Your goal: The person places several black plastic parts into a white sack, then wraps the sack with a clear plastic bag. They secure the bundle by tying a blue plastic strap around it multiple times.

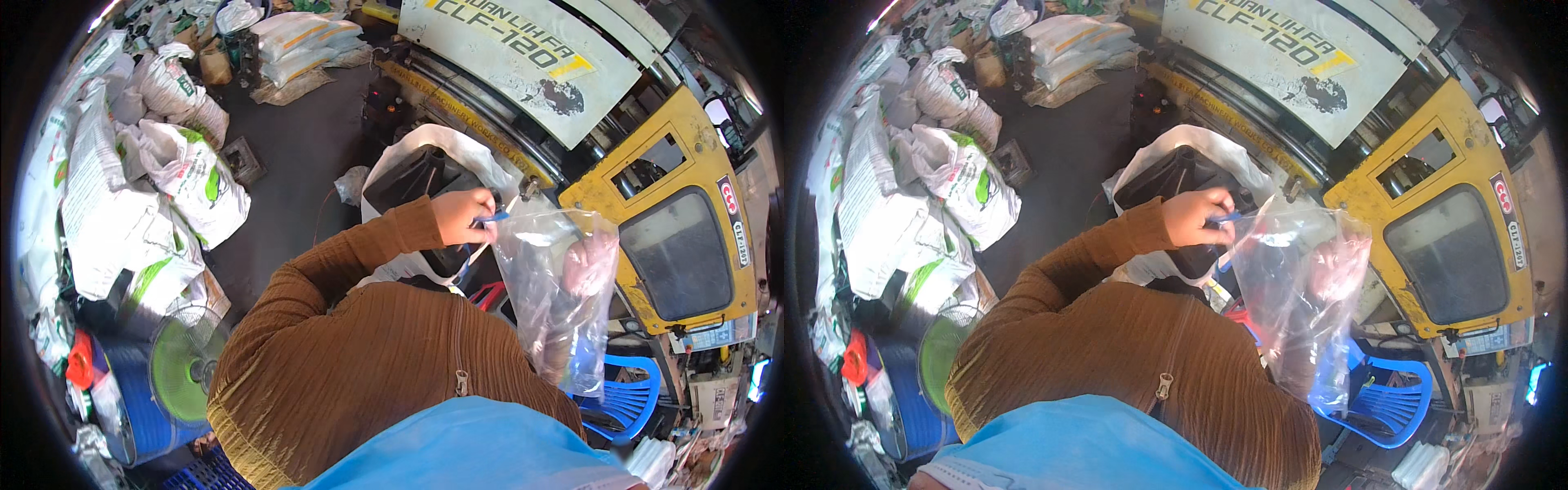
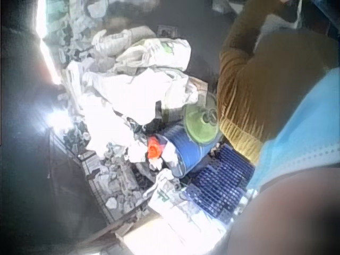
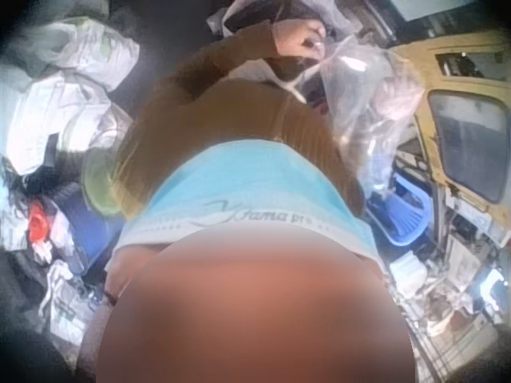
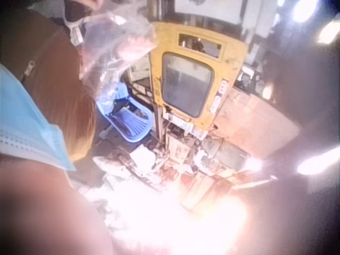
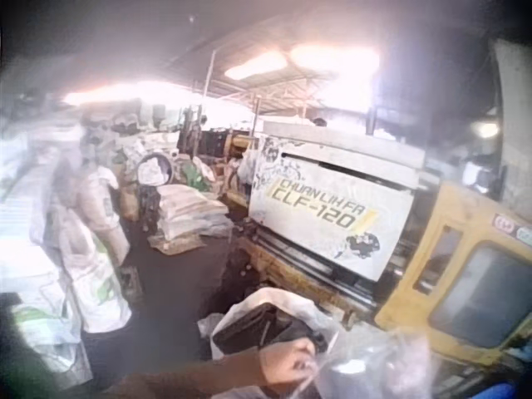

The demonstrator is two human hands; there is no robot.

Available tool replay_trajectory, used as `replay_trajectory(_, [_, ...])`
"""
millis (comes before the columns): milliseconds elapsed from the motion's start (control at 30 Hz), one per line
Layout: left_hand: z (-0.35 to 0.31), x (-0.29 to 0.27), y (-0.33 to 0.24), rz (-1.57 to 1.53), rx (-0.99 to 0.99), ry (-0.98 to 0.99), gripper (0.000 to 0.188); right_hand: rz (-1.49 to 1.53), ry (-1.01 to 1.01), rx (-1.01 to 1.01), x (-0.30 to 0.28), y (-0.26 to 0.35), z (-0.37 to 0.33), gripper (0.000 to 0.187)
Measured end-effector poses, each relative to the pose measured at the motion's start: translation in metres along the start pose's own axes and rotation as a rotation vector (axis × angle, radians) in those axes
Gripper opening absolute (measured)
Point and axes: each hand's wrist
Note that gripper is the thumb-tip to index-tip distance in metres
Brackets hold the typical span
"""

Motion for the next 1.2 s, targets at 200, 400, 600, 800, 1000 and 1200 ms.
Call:
replay_trajectory(200, [-0.025, -0.049, 0.034, -0.621, 0.019, -0.037, 0.019, 0.132, -0.03, -0.065, 0.012, -0.03, 0.002, 0.029])
replay_trajectory(400, [-0.032, -0.055, 0.069, -1.95, 0.159, -0.306, 0.034, -0.279, -0.616, -0.064, 0.022, -0.068, 0.017, 0.025])
replay_trajectory(600, [-0.046, -0.021, 0.051, -1.004, 0.099, 0.15, 0.066, -0.1, 0.075, 0.087, -0.007, -0.104, 0.018, 0.022])
replay_trajectory(800, [-0.05, -0.037, 0.039, -1.202, -0.105, 0.47, 0.032, 0.071, -0.002, 0.096, -0.03, -0.1, 0.013, 0.024])
replay_trajectory(1000, [-0.055, -0.027, 0.035, -1.41, -0.177, 0.154, 0.066, -0.574, -0.774, -0.409, -0.092, -0.115, 0.021, 0.032])
replay_trajectory(1200, [-0.071, -0.002, 0.018, -1.494, -0.028, 0.215, 0.055, -0.232, -0.193, -0.181, -0.147, -0.113, 0.003, 0.031])
Point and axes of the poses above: each hand's wrist, its own z-axis towards the middle knuckle, its own x-axis out of the palm, y = z × x, and after that the axes turned 14 degrees about x, right-handed
